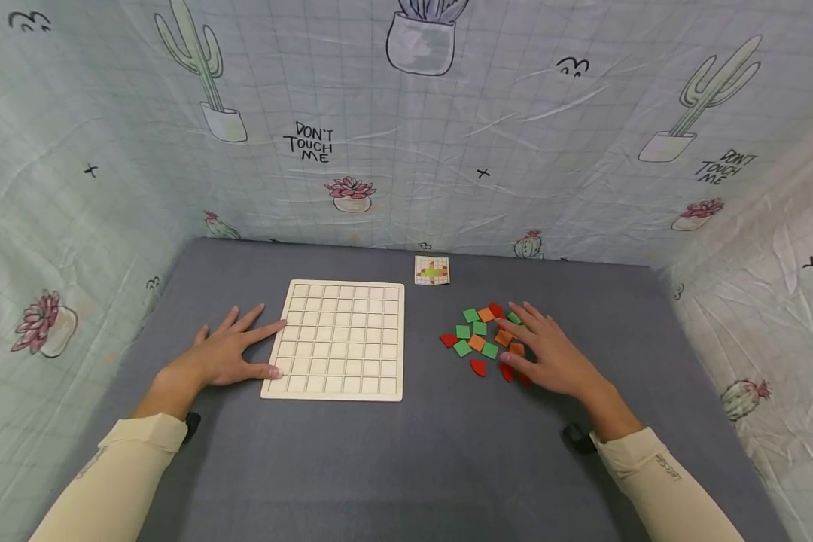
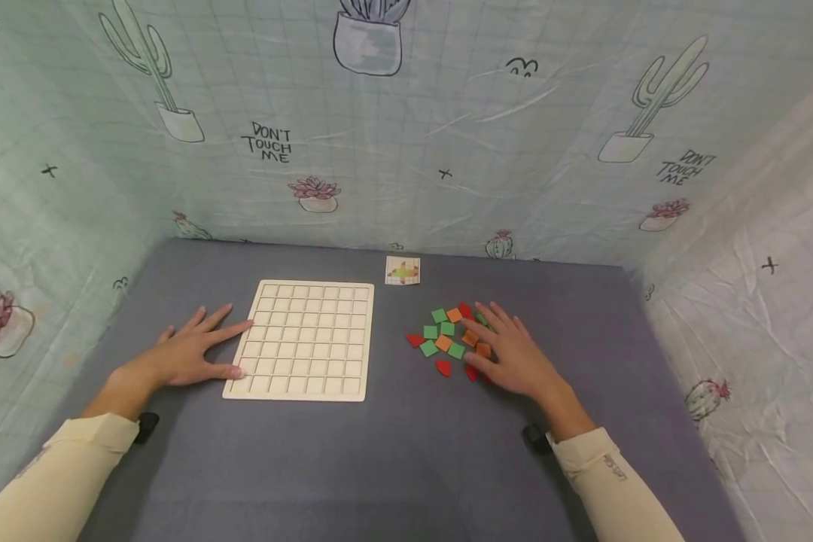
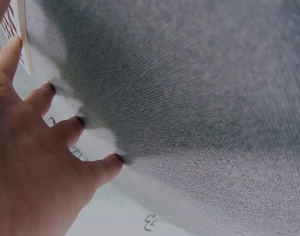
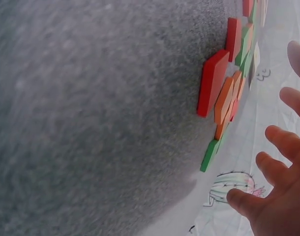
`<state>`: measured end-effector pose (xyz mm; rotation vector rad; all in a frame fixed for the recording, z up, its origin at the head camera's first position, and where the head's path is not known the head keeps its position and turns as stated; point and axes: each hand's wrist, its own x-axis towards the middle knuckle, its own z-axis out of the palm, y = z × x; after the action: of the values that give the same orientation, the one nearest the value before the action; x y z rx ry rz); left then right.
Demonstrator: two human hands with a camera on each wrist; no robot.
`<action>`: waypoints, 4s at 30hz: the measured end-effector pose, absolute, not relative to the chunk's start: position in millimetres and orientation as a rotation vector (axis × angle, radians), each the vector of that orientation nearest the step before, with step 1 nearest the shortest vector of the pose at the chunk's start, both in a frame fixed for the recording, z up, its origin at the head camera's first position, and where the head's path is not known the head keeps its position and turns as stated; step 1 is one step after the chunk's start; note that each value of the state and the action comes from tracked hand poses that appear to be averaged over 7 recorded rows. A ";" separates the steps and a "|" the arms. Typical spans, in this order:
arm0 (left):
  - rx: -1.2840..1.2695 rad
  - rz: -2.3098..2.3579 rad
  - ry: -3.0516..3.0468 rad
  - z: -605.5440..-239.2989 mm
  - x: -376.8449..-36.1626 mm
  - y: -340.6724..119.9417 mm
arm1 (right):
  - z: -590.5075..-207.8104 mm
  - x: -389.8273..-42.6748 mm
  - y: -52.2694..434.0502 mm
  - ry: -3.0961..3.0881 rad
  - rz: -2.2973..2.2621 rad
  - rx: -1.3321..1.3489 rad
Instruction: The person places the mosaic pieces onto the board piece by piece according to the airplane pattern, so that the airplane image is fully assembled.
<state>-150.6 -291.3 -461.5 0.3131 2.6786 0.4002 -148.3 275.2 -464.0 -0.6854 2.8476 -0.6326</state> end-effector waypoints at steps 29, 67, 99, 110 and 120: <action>0.316 0.368 2.721 -469.5 -151.9 -292.3 | -474.3 -172.1 232.9 2.817 -0.952 -0.883; 0.311 0.416 2.711 -476.7 -150.5 -293.9 | -487.5 -185.0 182.8 2.829 -0.891 -0.597; 0.342 0.435 2.732 -475.7 -150.5 -296.5 | -479.3 -191.7 165.5 2.839 -0.873 -0.555; 0.343 0.442 2.735 -475.6 -149.2 -295.7 | -476.3 -191.3 158.6 2.840 -0.893 -0.535; 0.329 0.438 2.729 -473.1 -147.6 -295.7 | -477.7 -195.8 146.2 2.828 -0.914 -0.552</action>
<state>-147.6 -295.7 -473.1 0.3294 2.7290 0.4377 -195.8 146.2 -477.7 -0.5519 2.8279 -0.9143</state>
